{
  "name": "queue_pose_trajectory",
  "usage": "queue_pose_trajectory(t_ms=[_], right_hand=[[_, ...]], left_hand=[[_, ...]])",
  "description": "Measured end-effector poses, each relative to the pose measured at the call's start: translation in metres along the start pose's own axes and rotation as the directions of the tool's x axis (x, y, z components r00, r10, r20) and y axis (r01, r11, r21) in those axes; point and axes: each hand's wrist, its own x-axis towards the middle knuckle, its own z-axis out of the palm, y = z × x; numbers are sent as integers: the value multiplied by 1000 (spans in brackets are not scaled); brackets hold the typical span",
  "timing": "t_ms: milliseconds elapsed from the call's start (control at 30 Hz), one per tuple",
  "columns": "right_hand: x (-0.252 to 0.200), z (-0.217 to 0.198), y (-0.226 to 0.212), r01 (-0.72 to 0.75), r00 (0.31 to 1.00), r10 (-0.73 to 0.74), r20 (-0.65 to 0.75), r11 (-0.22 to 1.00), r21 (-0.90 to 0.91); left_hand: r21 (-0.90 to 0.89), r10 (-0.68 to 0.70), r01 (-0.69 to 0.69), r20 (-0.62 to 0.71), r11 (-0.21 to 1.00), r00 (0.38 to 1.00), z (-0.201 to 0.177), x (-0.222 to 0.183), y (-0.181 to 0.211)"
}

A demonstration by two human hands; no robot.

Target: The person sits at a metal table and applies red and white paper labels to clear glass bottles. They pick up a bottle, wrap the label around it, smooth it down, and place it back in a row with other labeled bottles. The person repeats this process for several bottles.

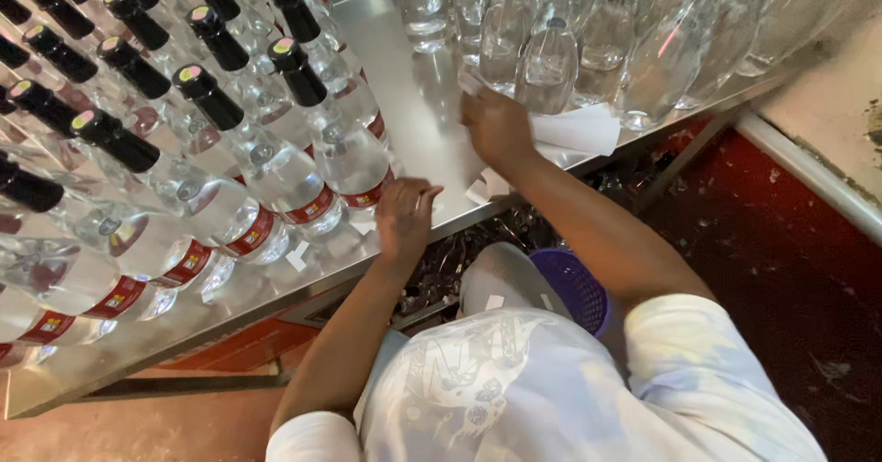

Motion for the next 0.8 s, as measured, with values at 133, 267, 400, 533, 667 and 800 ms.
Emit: queue_pose_trajectory(t_ms=[133, 267, 400, 533, 667, 800], right_hand=[[-47, -14, 50, 51, 990, 8, 139, 910, -411], [-54, -26, 60, 54, 983, 34, 182, 886, -461], [-46, -50, 35, 120, 950, 39, 309, 870, -478], [-34, -62, 5, 124, 890, 149, 430, 830, -544], [-26, -54, -3, 122, 852, 208, 481, 815, -567], [-26, -41, 11, 238, 892, 111, 439, 710, -663]], left_hand=[[-173, -327, 312, -64, 934, 943, 33, 61, 20], [-283, -510, 440, -263, 852, 819, 100, 136, 0], [-250, -507, 442, -398, 862, 765, 185, 190, -58], [-126, -623, 617, -299, 777, 723, 213, 242, -94], [-30, -546, 547, -126, 836, 828, 272, 255, -173], [132, -628, 616, 89, 777, 773, 270, 272, -201]])
